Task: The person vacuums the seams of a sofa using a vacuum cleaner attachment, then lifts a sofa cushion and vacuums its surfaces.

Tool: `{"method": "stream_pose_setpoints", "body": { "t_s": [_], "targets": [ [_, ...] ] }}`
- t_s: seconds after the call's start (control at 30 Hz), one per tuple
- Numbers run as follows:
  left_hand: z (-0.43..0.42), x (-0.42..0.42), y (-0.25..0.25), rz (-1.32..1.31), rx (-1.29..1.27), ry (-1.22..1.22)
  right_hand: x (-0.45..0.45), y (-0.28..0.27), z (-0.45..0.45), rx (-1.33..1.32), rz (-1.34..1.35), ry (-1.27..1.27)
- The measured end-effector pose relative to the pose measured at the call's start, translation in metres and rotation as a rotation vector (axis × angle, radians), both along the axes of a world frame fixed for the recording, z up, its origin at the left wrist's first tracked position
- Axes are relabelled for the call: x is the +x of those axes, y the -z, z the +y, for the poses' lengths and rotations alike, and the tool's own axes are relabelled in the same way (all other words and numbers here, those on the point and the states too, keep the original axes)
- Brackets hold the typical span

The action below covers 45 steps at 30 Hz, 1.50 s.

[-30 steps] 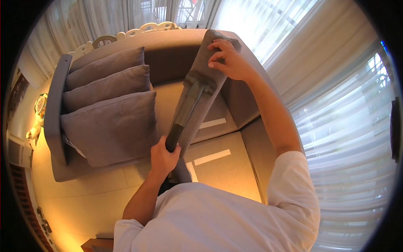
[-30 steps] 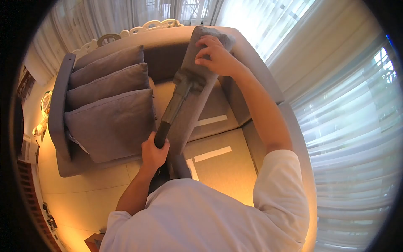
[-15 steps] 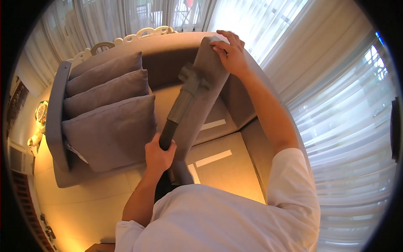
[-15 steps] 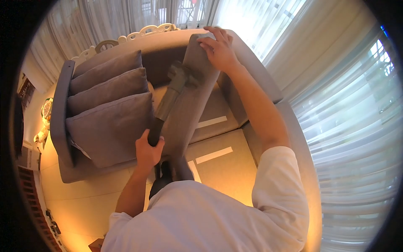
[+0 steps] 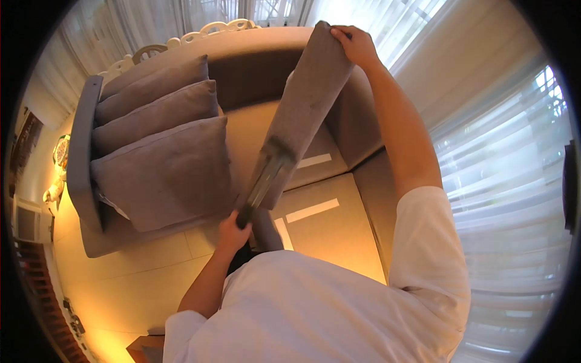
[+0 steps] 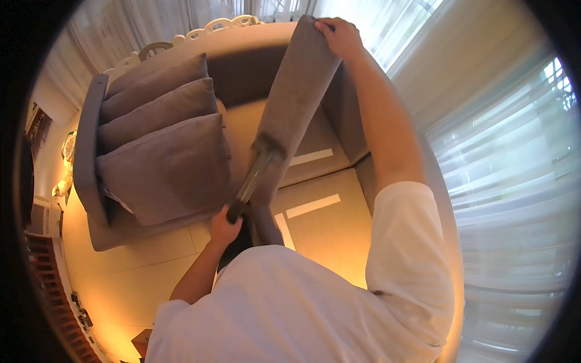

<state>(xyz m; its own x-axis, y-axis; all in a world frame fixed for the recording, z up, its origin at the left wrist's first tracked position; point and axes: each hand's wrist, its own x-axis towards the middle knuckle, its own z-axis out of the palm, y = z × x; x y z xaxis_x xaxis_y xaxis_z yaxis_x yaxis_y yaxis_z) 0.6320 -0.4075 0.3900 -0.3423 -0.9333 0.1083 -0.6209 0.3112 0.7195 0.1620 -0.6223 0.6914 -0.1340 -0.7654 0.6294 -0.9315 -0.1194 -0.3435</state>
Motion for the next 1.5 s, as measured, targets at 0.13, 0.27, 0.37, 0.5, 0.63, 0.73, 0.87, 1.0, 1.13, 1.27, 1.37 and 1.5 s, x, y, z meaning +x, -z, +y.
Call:
{"method": "stream_pose_setpoints", "body": {
  "t_s": [0.13, 0.27, 0.37, 0.5, 0.63, 0.73, 0.87, 1.0, 1.13, 1.27, 1.37, 1.5],
  "targets": [
    [0.027, 0.079, 0.04, -0.184, 0.25, -0.027, -0.016, 0.001, 0.0, -0.075, -0.024, 0.041],
    [-0.007, 0.024, -0.064, 0.156, 0.023, -0.077, -0.025, 0.004, -0.012, -0.056, 0.105, 0.127],
    [-0.061, -0.043, -0.136, 0.248, -0.078, -0.051, -0.013, -0.001, -0.014, -0.032, 0.126, 0.118],
    [-0.079, -0.089, -0.119, 0.248, -0.101, -0.009, -0.005, 0.002, -0.004, -0.082, 0.102, 0.081],
    [-0.05, -0.053, 0.031, 0.068, 0.048, 0.014, -0.049, 0.032, -0.01, -0.154, 0.144, 0.094],
    [0.006, 0.022, 0.1, -0.029, 0.274, -0.036, -0.073, 0.026, -0.01, -0.119, 0.13, 0.144],
    [0.047, 0.13, 0.157, -0.323, 0.516, -0.029, -0.118, 0.018, -0.04, 0.022, 0.09, 0.234],
    [0.044, 0.134, 0.097, -0.175, 0.472, -0.076, -0.109, 0.009, -0.045, 0.054, 0.079, 0.285],
    [-0.022, 0.008, -0.02, 0.15, 0.126, 0.041, -0.106, 0.035, -0.063, -0.056, 0.087, 0.18],
    [-0.067, -0.082, -0.065, 0.24, 0.057, 0.1, -0.032, 0.01, -0.045, 0.041, 0.02, 0.163],
    [-0.069, -0.082, -0.023, 0.168, 0.077, 0.097, -0.03, 0.005, -0.054, 0.08, 0.014, 0.225],
    [-0.032, 0.007, 0.106, -0.035, 0.273, 0.034, -0.052, 0.017, -0.068, 0.008, 0.109, 0.195]
  ]
}}
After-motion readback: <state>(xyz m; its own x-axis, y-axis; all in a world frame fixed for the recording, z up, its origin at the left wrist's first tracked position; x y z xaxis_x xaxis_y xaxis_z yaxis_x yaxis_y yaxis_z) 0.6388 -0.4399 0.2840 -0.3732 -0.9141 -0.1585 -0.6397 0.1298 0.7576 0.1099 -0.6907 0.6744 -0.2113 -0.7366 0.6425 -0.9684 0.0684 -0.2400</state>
